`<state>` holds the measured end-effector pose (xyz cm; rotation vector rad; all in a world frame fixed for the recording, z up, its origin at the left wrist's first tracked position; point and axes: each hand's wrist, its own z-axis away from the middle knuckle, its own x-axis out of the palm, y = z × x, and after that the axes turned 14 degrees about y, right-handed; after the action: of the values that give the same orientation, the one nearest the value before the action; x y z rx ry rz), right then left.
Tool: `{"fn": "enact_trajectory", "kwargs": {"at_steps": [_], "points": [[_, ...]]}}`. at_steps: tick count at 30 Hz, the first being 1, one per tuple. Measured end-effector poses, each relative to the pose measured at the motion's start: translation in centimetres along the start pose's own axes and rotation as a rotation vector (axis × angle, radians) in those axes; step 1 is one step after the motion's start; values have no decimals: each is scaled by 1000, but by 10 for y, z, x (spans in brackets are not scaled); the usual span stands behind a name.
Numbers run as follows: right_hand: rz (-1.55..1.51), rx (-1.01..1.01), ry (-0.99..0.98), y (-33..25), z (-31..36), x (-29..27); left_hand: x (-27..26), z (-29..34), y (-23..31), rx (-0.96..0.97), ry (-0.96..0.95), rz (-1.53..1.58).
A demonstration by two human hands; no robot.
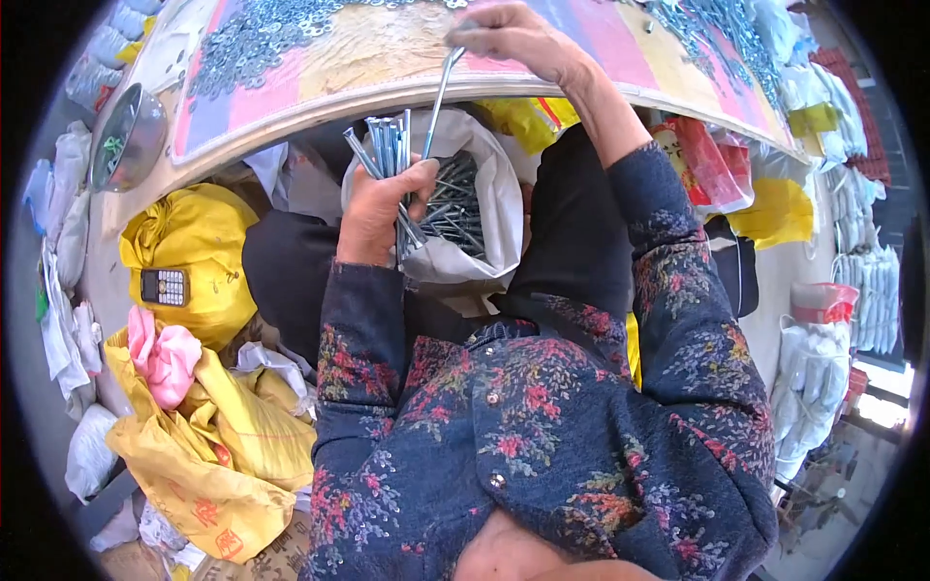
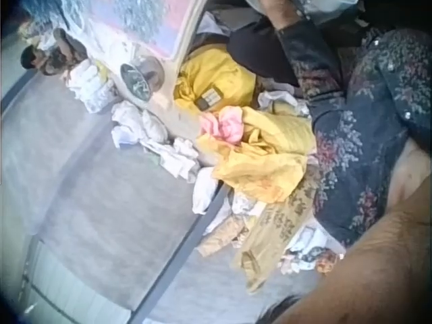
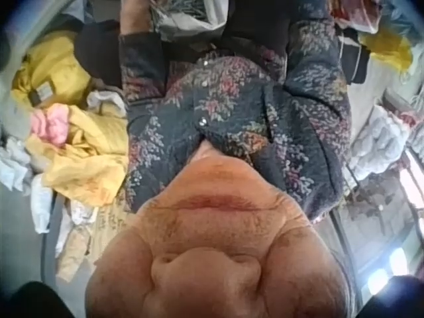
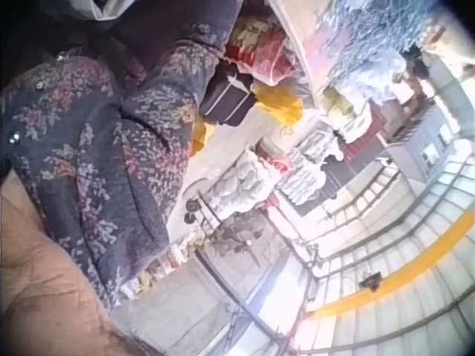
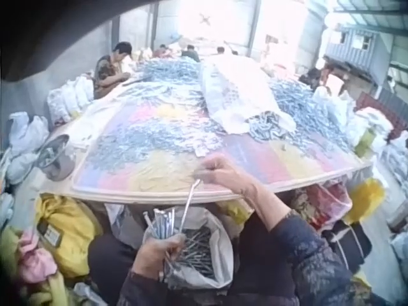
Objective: Threading washers and components onto long metal bolts in a workshop environment.
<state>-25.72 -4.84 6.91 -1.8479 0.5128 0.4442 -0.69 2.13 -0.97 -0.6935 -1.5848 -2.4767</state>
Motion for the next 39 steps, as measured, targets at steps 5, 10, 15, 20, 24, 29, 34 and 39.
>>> {"fn": "enact_trajectory", "kwargs": {"at_steps": [5,10,15,20,24,29,34,39], "points": [[-138,187,-32,-20,-5,1,-13,6,-3,87,-19,-67],[-80,-100,-314,-41,-24,-2,-10,16,2,76,21,-137],[577,-198,-356,-57,-26,40,-21,9,-4,52,27,86],[-726,497,-265,-27,-1,75,-10,11,15,137,249,65],[-746,575,-373,-46,34,133,-34,14,26,188,240,254],[-242,310,-236,-64,-30,136,-60,14,30,95,243,408],[348,-354,279,-40,-99,192,-67,3,33,170,376,505],[618,-354,310,-27,-123,229,-61,0,38,212,494,419]]}}
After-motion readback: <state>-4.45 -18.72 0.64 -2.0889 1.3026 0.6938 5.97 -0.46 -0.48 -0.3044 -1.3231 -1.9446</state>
